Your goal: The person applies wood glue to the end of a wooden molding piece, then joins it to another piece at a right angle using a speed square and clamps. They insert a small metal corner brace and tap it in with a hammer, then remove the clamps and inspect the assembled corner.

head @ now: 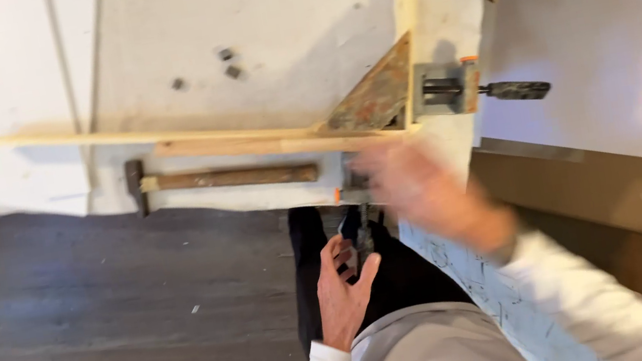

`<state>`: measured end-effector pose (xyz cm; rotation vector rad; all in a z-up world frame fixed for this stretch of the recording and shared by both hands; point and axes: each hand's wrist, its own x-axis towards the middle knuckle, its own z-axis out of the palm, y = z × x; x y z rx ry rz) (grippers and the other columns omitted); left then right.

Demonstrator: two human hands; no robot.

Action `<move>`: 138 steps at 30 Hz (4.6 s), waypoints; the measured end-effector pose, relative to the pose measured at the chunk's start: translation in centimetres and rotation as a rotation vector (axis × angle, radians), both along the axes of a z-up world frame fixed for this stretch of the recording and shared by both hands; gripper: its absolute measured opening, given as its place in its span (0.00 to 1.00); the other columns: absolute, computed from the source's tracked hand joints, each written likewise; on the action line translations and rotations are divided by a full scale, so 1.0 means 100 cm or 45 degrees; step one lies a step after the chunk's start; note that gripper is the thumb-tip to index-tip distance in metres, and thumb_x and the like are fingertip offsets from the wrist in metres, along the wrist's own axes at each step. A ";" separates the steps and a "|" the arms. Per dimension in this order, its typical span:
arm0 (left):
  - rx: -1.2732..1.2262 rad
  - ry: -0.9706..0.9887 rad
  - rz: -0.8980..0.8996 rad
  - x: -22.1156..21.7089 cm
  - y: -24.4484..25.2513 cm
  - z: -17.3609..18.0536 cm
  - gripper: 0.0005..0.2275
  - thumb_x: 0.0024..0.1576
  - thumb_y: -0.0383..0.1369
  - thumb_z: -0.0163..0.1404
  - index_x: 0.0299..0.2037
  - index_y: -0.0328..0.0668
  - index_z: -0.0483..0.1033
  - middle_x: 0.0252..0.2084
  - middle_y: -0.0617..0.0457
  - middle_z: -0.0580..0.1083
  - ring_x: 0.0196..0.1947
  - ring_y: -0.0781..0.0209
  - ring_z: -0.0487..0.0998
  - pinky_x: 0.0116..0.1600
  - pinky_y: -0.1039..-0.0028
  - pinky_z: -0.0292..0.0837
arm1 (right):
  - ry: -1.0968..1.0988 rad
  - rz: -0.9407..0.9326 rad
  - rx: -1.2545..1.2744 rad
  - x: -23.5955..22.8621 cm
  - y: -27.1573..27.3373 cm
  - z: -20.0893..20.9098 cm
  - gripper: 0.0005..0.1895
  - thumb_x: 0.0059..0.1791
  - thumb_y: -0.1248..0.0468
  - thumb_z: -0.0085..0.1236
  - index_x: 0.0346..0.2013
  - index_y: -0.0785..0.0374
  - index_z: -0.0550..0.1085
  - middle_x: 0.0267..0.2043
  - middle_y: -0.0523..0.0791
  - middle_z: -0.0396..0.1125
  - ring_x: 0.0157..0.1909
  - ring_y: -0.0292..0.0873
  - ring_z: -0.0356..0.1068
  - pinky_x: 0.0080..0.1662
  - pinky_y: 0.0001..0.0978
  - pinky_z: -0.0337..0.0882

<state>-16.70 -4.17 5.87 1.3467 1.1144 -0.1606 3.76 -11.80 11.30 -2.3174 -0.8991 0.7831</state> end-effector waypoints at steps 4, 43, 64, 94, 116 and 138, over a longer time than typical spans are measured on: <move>-0.160 0.268 -0.233 0.036 -0.003 -0.011 0.17 0.46 0.46 0.57 0.40 0.48 0.76 0.35 0.57 0.78 0.37 0.65 0.77 0.48 0.75 0.69 | -0.041 -0.250 -0.202 0.149 -0.114 -0.007 0.42 0.40 0.62 0.63 0.66 0.65 0.57 0.62 0.52 0.59 0.63 0.49 0.57 0.64 0.41 0.52; 0.016 0.001 0.604 -0.017 -0.055 -0.070 0.12 0.42 0.23 0.64 0.35 0.31 0.77 0.29 0.45 0.79 0.30 0.64 0.79 0.37 0.78 0.79 | 1.409 -0.870 -0.182 0.196 -0.198 -0.113 0.30 0.57 0.43 0.44 0.28 0.67 0.69 0.13 0.40 0.57 0.11 0.31 0.52 0.12 0.18 0.46; -0.499 -0.053 0.620 -0.012 -0.048 -0.057 0.15 0.51 0.36 0.52 0.46 0.37 0.69 0.35 0.39 0.75 0.27 0.54 0.74 0.26 0.68 0.74 | 1.173 -0.690 -0.441 0.176 -0.174 -0.091 0.66 0.36 0.23 0.08 0.54 0.76 0.73 0.34 0.65 0.69 0.28 0.56 0.60 0.42 0.51 0.64; 1.127 -0.232 -0.069 0.081 -0.008 0.005 0.32 0.42 0.42 0.65 0.54 0.38 0.67 0.62 0.47 0.58 0.68 0.48 0.56 0.73 0.54 0.48 | -0.791 0.140 0.264 0.143 -0.189 -0.079 0.20 0.49 0.70 0.72 0.50 0.72 0.72 0.54 0.56 0.58 0.57 0.55 0.59 0.57 0.45 0.67; 1.171 -0.240 -0.944 0.196 0.060 -0.007 0.44 0.46 0.44 0.65 0.69 0.47 0.48 0.56 0.49 0.72 0.51 0.52 0.76 0.55 0.56 0.72 | -0.596 -0.075 0.265 0.143 -0.195 -0.073 0.14 0.54 0.66 0.61 0.50 0.71 0.70 0.56 0.54 0.59 0.58 0.55 0.63 0.62 0.50 0.64; 1.219 -0.493 -1.471 0.168 0.126 -0.029 0.21 0.60 0.51 0.45 0.40 0.37 0.70 0.34 0.45 0.75 0.35 0.44 0.76 0.40 0.55 0.70 | 0.763 -0.705 0.215 0.196 0.022 -0.063 0.16 0.47 0.56 0.60 0.41 0.54 0.63 0.43 0.41 0.72 0.43 0.32 0.72 0.48 0.20 0.75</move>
